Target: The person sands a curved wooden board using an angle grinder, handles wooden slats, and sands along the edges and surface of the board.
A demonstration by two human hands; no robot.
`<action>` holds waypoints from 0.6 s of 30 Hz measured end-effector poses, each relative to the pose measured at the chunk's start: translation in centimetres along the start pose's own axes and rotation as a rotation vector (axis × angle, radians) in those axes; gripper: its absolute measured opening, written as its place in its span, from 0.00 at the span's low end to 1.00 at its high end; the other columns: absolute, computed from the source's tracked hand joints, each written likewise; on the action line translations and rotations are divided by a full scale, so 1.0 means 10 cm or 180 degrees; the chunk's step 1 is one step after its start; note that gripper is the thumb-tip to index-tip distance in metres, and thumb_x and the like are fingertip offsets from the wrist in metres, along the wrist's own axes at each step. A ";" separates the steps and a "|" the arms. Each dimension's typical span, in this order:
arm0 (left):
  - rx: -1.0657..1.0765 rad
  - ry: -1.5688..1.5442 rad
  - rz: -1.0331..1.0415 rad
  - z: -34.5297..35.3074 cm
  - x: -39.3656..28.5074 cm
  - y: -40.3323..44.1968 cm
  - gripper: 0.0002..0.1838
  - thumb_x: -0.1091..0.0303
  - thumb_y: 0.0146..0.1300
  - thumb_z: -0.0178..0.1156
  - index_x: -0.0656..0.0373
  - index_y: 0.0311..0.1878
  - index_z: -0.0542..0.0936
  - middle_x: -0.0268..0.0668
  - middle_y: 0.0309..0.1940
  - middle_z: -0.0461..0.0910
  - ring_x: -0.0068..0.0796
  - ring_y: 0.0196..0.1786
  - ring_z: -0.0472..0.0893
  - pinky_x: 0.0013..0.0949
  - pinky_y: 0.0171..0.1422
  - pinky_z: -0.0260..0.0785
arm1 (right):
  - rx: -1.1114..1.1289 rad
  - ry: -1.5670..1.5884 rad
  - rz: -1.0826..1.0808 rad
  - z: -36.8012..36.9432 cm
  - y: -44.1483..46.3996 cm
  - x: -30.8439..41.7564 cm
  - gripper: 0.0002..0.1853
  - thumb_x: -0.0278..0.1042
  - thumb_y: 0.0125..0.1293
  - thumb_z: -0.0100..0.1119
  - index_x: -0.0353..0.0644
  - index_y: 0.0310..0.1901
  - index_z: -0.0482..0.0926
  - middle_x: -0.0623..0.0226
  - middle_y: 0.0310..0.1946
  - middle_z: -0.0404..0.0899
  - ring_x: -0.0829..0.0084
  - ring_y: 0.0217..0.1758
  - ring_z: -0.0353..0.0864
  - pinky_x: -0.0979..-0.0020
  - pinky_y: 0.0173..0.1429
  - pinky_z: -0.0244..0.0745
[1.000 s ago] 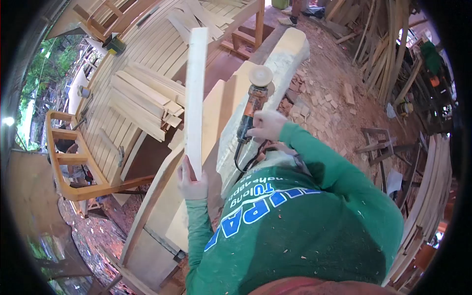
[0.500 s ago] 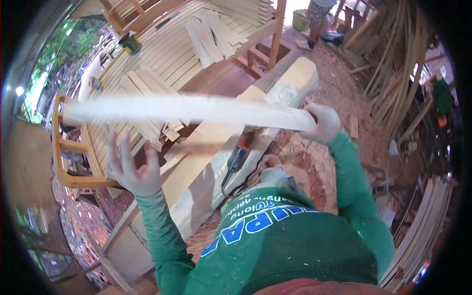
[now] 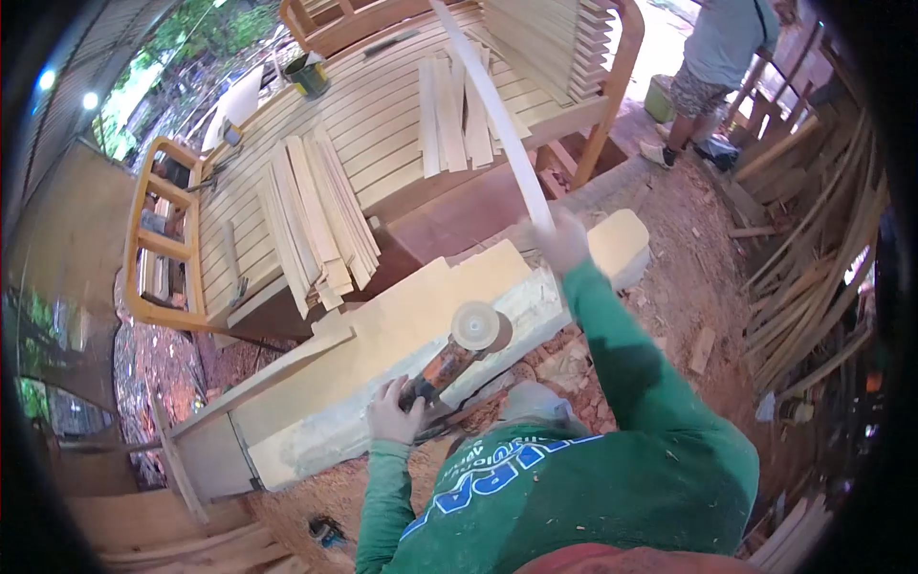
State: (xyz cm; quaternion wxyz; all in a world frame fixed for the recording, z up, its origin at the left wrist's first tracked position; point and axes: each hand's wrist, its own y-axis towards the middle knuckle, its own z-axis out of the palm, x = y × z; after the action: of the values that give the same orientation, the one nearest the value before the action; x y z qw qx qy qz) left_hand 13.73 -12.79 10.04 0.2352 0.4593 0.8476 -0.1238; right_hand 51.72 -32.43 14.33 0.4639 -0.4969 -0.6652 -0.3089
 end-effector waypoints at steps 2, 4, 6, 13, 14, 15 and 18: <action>-0.0133 -0.0115 -0.0226 -0.04 -0.09 -0.11 0.28 0.61 0.54 0.74 0.59 0.60 0.85 0.51 0.51 0.84 0.54 0.54 0.85 0.50 0.61 0.78 | 0.0175 -0.0347 -0.0232 0.13 0.94 0.06 0.37 0.64 0.64 0.69 0.35 0.58 0.81 0.44 0.50 0.86 0.56 0.54 0.87 0.57 0.57 0.79; -0.0185 -0.0080 -0.0275 -0.03 -0.15 -0.20 0.28 0.62 0.56 0.74 0.59 0.60 0.84 0.51 0.50 0.85 0.52 0.53 0.85 0.49 0.60 0.78 | -0.0382 -0.0975 -0.0507 0.16 1.34 0.46 0.40 0.66 0.66 0.68 0.36 0.65 0.78 0.44 0.54 0.85 0.54 0.59 0.85 0.58 0.61 0.78; -0.0121 -0.0122 -0.0387 -0.04 -0.20 -0.26 0.29 0.60 0.57 0.73 0.57 0.62 0.83 0.51 0.51 0.84 0.53 0.53 0.85 0.50 0.59 0.78 | -0.0370 -0.0091 -0.0942 0.03 1.25 0.75 0.38 0.64 0.67 0.67 0.36 0.64 0.80 0.46 0.54 0.86 0.55 0.59 0.86 0.59 0.62 0.79; 0.0314 -0.0269 0.0226 0.19 -0.36 -0.50 0.23 0.59 0.61 0.71 0.57 0.58 0.85 0.45 0.44 0.86 0.43 0.46 0.88 0.44 0.52 0.81 | 0.0119 -0.0373 -0.1114 -0.32 -0.16 -0.89 0.15 0.38 0.68 0.69 0.36 0.49 0.86 0.62 0.41 0.89 0.75 0.43 0.86 0.68 0.52 0.81; 0.0439 -0.0298 0.0356 0.19 -0.41 -0.54 0.23 0.59 0.61 0.71 0.57 0.57 0.85 0.45 0.44 0.86 0.43 0.45 0.88 0.44 0.52 0.81 | 0.0367 -0.0611 -0.0593 -0.48 -0.53 -1.22 0.16 0.40 0.67 0.69 0.37 0.49 0.87 0.59 0.42 0.89 0.72 0.45 0.87 0.67 0.54 0.81; 0.0532 -0.0462 0.0301 0.23 -0.41 -0.61 0.22 0.58 0.62 0.70 0.58 0.57 0.85 0.45 0.44 0.86 0.44 0.47 0.88 0.45 0.54 0.81 | 0.0385 -0.0782 0.0149 -0.60 -0.96 -1.59 0.18 0.43 0.65 0.69 0.38 0.49 0.87 0.55 0.44 0.90 0.67 0.47 0.88 0.65 0.56 0.82; 0.0937 -0.0556 0.0658 0.49 -0.27 -0.79 0.22 0.58 0.62 0.70 0.57 0.56 0.85 0.45 0.44 0.86 0.46 0.48 0.87 0.46 0.55 0.80 | 0.0730 -0.1820 0.0712 -0.97 -2.35 -2.53 0.24 0.53 0.63 0.66 0.39 0.49 0.88 0.50 0.47 0.89 0.55 0.53 0.88 0.58 0.61 0.81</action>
State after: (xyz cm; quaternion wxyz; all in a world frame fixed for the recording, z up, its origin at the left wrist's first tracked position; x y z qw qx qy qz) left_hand 9.78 -21.14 7.12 0.2497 0.5607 0.7451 -0.2609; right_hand 34.34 -57.75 -4.21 0.3423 -0.5780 -0.7403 -0.0270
